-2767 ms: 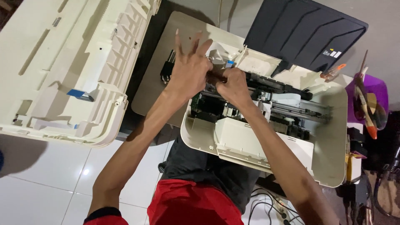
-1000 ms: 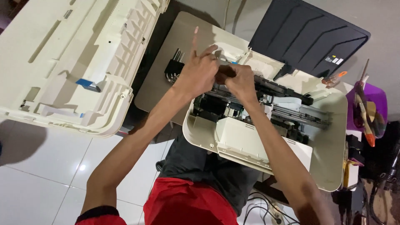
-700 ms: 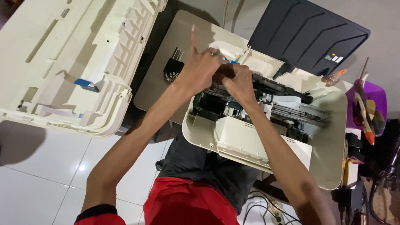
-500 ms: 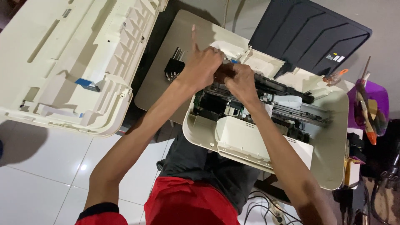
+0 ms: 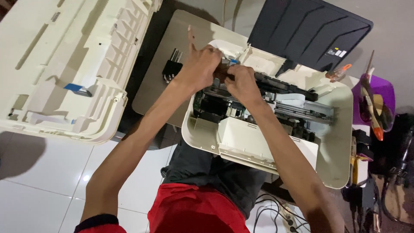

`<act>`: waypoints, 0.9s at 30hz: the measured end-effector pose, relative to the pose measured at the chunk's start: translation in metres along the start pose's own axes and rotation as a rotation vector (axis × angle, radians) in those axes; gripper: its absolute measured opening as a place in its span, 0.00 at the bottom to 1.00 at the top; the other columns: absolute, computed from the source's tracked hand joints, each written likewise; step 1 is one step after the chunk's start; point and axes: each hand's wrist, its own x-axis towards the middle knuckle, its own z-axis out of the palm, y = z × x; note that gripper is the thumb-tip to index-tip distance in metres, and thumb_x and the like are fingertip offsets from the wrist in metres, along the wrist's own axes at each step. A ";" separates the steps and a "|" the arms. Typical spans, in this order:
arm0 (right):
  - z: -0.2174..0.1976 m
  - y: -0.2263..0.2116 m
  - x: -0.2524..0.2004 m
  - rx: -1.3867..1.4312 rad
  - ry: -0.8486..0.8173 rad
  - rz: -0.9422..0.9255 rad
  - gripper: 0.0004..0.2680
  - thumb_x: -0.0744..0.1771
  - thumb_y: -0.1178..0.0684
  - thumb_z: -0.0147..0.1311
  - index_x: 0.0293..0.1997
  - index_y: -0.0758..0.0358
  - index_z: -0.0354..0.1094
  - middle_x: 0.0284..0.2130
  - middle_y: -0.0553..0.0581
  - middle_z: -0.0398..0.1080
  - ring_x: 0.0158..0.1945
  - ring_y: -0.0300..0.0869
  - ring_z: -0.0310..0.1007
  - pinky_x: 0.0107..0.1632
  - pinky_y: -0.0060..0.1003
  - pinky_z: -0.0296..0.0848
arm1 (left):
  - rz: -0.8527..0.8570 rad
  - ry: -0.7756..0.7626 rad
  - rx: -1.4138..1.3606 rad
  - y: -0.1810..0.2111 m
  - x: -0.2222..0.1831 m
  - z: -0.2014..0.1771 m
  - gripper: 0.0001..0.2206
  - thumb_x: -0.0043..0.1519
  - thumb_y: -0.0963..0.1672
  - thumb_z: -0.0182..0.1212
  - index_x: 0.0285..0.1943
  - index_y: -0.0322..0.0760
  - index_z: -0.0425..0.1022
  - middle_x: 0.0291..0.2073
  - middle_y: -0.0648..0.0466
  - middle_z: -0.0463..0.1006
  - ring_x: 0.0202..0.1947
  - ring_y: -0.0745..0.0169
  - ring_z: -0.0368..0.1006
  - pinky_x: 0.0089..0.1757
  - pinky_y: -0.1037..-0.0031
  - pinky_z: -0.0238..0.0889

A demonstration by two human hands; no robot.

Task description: Reconnecting internal wiring and ribbon cables inside a disassembled printer.

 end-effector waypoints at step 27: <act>-0.022 -0.033 0.006 0.245 0.040 0.049 0.06 0.67 0.65 0.51 0.43 0.68 0.74 0.27 0.59 0.72 0.27 0.38 0.64 0.28 0.36 0.60 | 0.065 0.156 -0.032 0.013 -0.018 -0.043 0.06 0.53 0.36 0.58 0.33 0.40 0.76 0.20 0.56 0.69 0.20 0.55 0.70 0.42 0.46 0.58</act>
